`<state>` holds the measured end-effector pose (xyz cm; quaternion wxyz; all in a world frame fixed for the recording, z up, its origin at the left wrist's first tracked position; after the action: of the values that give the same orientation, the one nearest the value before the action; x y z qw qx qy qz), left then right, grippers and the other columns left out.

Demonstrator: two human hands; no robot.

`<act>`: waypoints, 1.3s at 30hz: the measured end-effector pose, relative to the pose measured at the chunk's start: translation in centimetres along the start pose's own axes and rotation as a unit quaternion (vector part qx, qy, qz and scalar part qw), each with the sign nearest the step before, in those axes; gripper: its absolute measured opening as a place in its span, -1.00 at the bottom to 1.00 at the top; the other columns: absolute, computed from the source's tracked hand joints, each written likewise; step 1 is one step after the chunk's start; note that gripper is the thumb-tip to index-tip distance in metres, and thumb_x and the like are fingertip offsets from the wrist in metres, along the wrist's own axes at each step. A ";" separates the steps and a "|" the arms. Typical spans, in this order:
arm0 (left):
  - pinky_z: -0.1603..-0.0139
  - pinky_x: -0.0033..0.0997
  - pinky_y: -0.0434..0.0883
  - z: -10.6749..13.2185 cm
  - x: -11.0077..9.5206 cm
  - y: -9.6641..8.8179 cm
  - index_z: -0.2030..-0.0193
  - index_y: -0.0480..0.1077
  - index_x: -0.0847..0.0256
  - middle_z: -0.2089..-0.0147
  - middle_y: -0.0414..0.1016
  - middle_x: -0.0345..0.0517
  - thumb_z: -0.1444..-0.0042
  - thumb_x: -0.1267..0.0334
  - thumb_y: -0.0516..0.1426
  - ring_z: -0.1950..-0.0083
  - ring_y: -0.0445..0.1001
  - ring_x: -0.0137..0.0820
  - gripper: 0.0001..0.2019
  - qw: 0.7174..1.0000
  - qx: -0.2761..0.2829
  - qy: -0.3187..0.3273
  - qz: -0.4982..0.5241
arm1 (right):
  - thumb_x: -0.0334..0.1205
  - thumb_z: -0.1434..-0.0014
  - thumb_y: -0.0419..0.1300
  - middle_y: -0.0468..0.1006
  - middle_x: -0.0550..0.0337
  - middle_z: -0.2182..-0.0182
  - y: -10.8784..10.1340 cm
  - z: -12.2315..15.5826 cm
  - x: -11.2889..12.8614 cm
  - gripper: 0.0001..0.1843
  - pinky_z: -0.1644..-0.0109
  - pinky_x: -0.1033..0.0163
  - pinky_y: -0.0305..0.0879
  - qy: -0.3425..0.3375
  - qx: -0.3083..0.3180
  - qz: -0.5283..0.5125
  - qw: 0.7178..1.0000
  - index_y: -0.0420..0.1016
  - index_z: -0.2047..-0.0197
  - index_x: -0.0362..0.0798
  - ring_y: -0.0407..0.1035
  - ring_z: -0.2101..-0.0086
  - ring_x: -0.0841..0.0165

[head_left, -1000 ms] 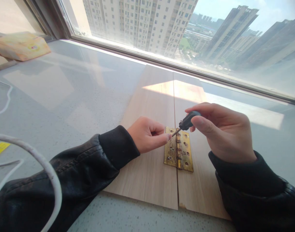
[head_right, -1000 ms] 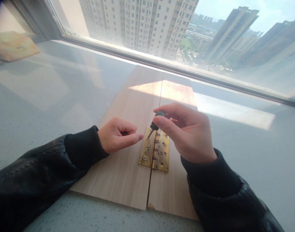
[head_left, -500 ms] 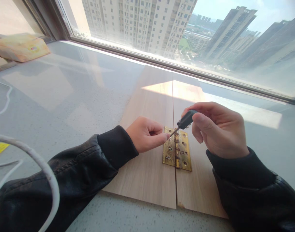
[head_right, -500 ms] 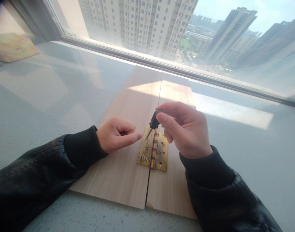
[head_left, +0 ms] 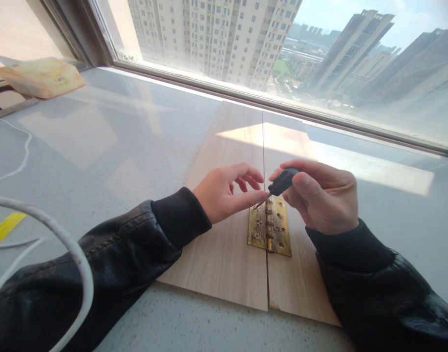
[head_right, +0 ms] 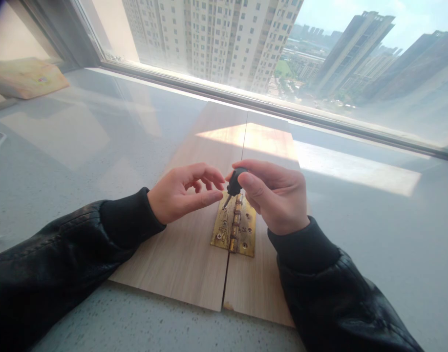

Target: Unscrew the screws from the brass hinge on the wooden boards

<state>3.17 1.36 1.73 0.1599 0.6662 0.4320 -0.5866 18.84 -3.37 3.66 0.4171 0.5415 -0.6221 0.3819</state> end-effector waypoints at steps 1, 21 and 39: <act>0.32 -0.45 0.33 -0.3 -0.3 0.1 0.10 0.41 0.31 0.18 0.53 -0.02 -0.05 0.14 0.20 0.24 0.44 -0.42 -0.67 1.000 0.005 0.011 0.004 | -0.13 -0.06 0.32 0.59 0.24 0.47 -0.1 -0.1 -0.1 -0.83 0.69 0.34 -0.04 -0.008 0.004 0.003 1.000 0.62 0.24 0.07 0.12 0.71 0.57; 0.01 -0.24 0.46 -2.0 -1.3 1.2 0.07 0.53 0.31 0.15 0.62 0.04 -0.10 0.27 0.20 0.13 0.56 -0.30 -0.74 0.991 0.036 0.107 0.078 | -0.05 -0.14 0.22 0.47 0.21 0.36 -0.5 -0.6 1.1 -0.77 0.32 0.20 0.25 -0.114 0.006 0.125 0.986 0.60 0.18 0.07 0.34 0.36 0.38; 0.11 -0.31 0.36 -1.5 -0.7 2.1 0.15 0.50 0.33 0.26 0.53 -0.01 -0.15 0.15 0.14 0.21 0.40 -0.37 -0.73 0.992 -0.003 0.127 0.002 | -0.03 -0.27 -0.03 0.04 0.32 0.64 1.8 -0.1 4.7 -0.55 0.49 0.24 -0.16 -0.140 0.058 0.591 0.792 -0.10 0.57 0.01 -0.10 0.59 0.45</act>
<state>5.82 1.00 2.11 0.1068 0.7356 0.4494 -0.4956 16.80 -4.73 8.09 -0.0134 0.1384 -0.8493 0.5093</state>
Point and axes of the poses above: each hand's wrist, its own z-axis away from the middle knuckle, its own y-axis out of the palm, x = y × z, the point moved 4 cm from there along -z, towards the middle knuckle
